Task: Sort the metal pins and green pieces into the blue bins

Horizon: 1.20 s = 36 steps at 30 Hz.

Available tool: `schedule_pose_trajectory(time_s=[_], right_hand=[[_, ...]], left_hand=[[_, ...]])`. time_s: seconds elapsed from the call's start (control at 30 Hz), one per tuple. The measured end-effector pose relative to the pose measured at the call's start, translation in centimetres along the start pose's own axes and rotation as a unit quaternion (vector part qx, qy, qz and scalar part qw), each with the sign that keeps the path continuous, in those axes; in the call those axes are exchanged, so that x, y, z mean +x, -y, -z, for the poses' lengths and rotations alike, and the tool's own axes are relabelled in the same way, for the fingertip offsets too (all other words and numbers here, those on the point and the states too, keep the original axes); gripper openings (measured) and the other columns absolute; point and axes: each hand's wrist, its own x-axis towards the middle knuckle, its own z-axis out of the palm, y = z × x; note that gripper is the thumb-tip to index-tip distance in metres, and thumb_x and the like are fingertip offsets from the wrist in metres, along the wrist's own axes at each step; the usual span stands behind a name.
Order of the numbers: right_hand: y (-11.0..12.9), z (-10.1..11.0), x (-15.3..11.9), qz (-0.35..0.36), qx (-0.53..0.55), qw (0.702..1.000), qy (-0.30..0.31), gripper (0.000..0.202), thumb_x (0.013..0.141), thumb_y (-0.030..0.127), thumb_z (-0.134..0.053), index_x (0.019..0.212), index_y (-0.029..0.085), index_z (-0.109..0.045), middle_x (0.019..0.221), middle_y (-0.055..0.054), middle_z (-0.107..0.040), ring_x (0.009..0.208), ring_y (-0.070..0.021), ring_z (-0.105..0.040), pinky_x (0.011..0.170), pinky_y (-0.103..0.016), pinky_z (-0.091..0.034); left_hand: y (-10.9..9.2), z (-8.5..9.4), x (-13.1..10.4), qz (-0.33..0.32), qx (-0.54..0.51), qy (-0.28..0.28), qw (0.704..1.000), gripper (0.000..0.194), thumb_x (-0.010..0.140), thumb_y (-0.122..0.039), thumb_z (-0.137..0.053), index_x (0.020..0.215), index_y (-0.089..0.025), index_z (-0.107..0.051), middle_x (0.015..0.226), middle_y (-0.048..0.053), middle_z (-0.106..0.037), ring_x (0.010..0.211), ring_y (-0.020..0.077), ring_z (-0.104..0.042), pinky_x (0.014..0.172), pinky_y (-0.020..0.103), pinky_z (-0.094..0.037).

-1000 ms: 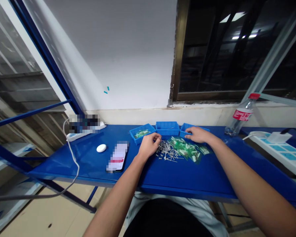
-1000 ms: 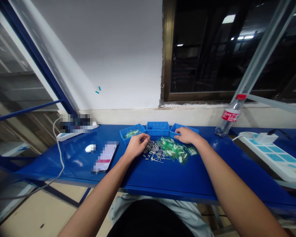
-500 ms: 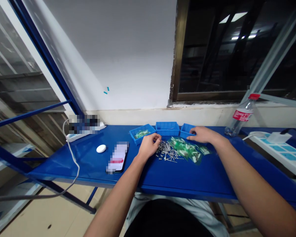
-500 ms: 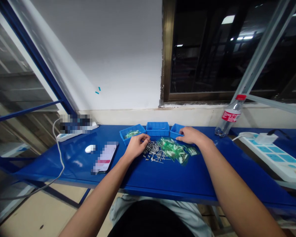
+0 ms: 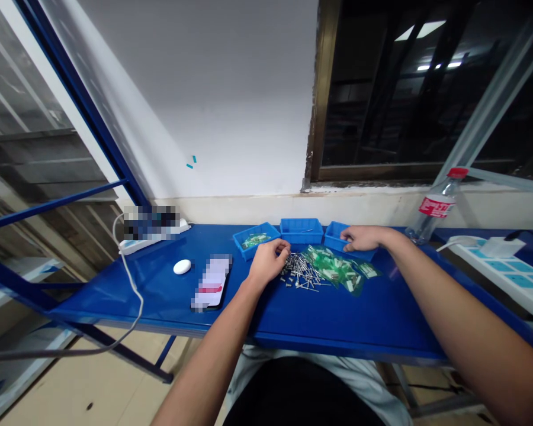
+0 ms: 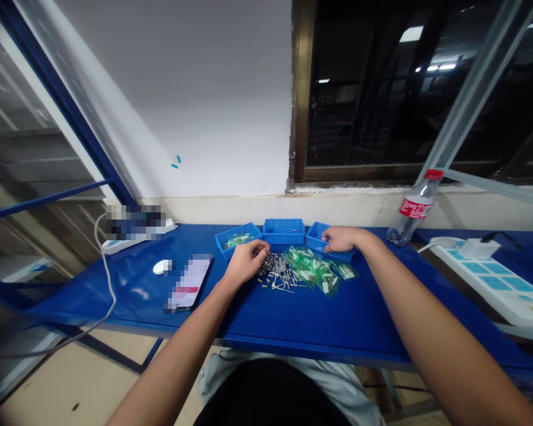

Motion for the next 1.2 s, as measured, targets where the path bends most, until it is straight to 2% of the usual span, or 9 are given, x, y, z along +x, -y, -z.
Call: schedule_pose_trajectory(time_s=[0.13,0.3,0.47,0.57,0.7,0.83,0.9,1.0,1.2], right_hand=[[-0.3,0.2,0.0,0.033,0.034,0.999,0.017,0.027,0.073,0.046,-0.068,0.082,0.021,-0.061,0.080,-0.002,-0.067,0.074,-0.0205,-0.061,0.061,-0.028,-0.040],[-0.7,-0.6,0.5,0.058,0.056,0.996,-0.027,0.039,0.080,0.060,-0.063,0.078,0.021,-0.056,0.074,-0.001,-0.062,0.069,-0.0184,-0.058,0.060,-0.028,-0.039],[-0.3,-1.4,0.6,0.023,0.072,0.993,-0.089,0.058,0.084,0.078,-0.053,0.075,0.021,-0.063,0.071,-0.004,-0.066,0.068,-0.0207,-0.060,0.060,-0.030,-0.040],[0.3,-0.9,0.4,-0.011,0.105,0.983,-0.148,0.068,0.088,0.081,-0.041,0.075,0.021,-0.070,0.075,-0.008,-0.071,0.073,-0.0248,-0.065,0.065,-0.032,-0.044],[2.4,0.7,1.1,-0.032,0.141,0.956,-0.256,0.073,0.095,0.075,-0.031,0.072,0.020,-0.073,0.063,-0.006,-0.067,0.067,-0.0235,-0.064,0.069,-0.032,-0.043],[5.6,2.3,4.1,0.011,0.180,0.922,-0.342,0.072,0.100,0.068,-0.027,0.073,0.020,-0.074,0.067,-0.005,-0.069,0.075,-0.0227,-0.066,0.074,-0.030,-0.044],[7.0,2.8,5.9,0.033,0.195,0.905,-0.376,0.069,0.103,0.063,-0.027,0.082,0.018,-0.074,0.073,-0.006,-0.071,0.078,-0.0220,-0.067,0.078,-0.029,-0.046],[8.0,3.2,7.6,0.084,0.201,0.902,-0.371,0.048,0.105,0.049,-0.036,0.103,0.017,-0.072,0.093,-0.008,-0.076,0.090,-0.0216,-0.069,0.084,-0.029,-0.048],[9.2,1.8,5.1,0.196,0.114,0.935,-0.274,0.019,0.096,0.026,-0.056,0.098,0.021,-0.075,0.099,-0.006,-0.078,0.090,-0.0218,-0.070,0.083,-0.031,-0.050]], left_hand=[[0.2,-0.1,0.0,-0.008,-0.003,-0.001,1.000,0.019,0.091,-0.020,-0.055,0.095,-0.019,-0.073,0.089,0.003,-0.076,0.083,0.0176,-0.071,0.075,0.025,-0.052],[0.5,-0.2,0.0,-0.008,-0.006,-0.001,1.000,0.019,0.091,-0.021,-0.055,0.096,-0.019,-0.073,0.088,0.002,-0.076,0.082,0.0173,-0.071,0.074,0.025,-0.052],[0.3,-0.2,-0.1,-0.009,-0.002,-0.002,1.000,0.018,0.091,-0.020,-0.056,0.096,-0.019,-0.073,0.087,0.001,-0.075,0.081,0.0166,-0.071,0.073,0.025,-0.051],[0.3,-0.2,-0.1,-0.010,-0.001,-0.002,1.000,0.018,0.091,-0.020,-0.056,0.095,-0.019,-0.073,0.087,0.001,-0.075,0.081,0.0165,-0.071,0.074,0.025,-0.051],[0.5,-0.2,0.0,-0.011,0.002,-0.002,1.000,0.018,0.091,-0.020,-0.056,0.096,-0.019,-0.073,0.088,0.002,-0.076,0.082,0.0172,-0.071,0.074,0.025,-0.052],[0.5,-0.2,0.0,-0.011,0.006,-0.010,1.000,0.018,0.092,-0.021,-0.056,0.097,-0.018,-0.074,0.089,0.003,-0.076,0.083,0.0179,-0.071,0.075,0.026,-0.052],[0.5,-0.2,0.0,-0.011,0.009,-0.020,1.000,0.019,0.093,-0.022,-0.056,0.098,-0.019,-0.074,0.090,0.003,-0.077,0.083,0.0182,-0.071,0.075,0.027,-0.053],[0.4,-0.1,0.1,-0.013,0.017,-0.036,0.999,0.018,0.094,-0.023,-0.056,0.098,-0.019,-0.074,0.092,0.003,-0.077,0.085,0.0188,-0.072,0.076,0.027,-0.053],[0.2,0.1,0.1,-0.017,0.041,-0.067,0.997,0.018,0.095,-0.023,-0.056,0.101,-0.019,-0.073,0.099,0.005,-0.078,0.089,0.0206,-0.072,0.081,0.030,-0.053]])
